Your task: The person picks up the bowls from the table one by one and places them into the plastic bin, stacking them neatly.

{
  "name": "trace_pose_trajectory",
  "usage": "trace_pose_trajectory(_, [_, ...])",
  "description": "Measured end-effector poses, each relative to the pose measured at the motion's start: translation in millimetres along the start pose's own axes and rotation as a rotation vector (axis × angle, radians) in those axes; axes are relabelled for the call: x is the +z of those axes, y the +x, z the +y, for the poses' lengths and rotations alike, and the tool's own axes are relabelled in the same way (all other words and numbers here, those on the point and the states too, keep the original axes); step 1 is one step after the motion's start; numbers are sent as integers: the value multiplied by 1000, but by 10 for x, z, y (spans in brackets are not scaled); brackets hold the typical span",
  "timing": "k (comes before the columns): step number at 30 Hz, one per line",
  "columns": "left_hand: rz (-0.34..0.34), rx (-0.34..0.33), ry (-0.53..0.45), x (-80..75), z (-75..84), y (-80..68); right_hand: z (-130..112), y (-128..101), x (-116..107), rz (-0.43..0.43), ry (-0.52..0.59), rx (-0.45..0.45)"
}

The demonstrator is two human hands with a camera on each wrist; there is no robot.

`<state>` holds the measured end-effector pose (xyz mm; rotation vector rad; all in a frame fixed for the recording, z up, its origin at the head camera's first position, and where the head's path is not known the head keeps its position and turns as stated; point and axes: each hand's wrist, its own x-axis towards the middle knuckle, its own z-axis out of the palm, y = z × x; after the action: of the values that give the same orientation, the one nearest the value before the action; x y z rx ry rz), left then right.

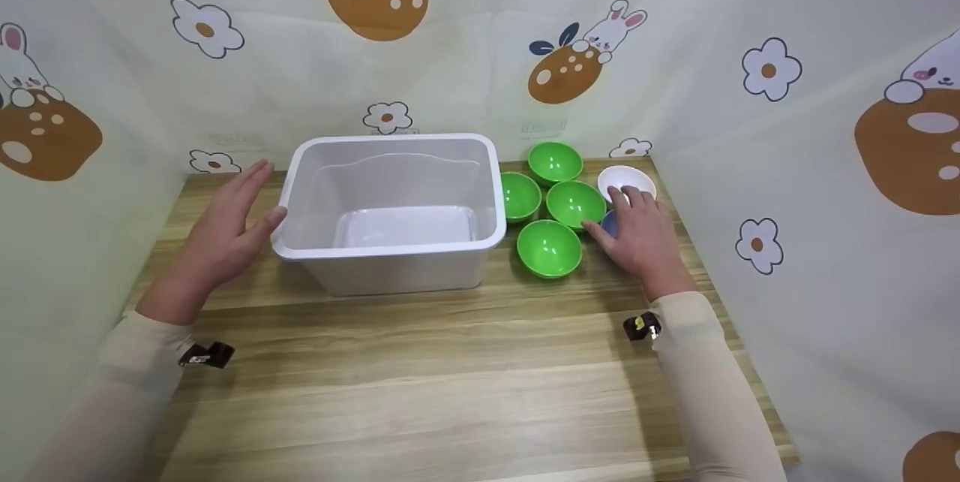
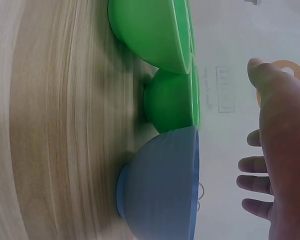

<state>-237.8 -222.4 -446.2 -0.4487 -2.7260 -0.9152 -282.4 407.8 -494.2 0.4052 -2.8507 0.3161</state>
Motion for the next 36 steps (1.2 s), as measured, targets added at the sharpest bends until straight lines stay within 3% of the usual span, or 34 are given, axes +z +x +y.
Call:
trace_pose_trajectory(6, [-97,9,79,70,106,43,-16,-19,20,16,1,-16])
trace_pose_trajectory(17, [-200,-64,68,147,240,84,-20,-87,32,73,31,-21])
trace_pose_trajectory(36, [-243,-111,116,186,260,73,22,-163,36,77,108,14])
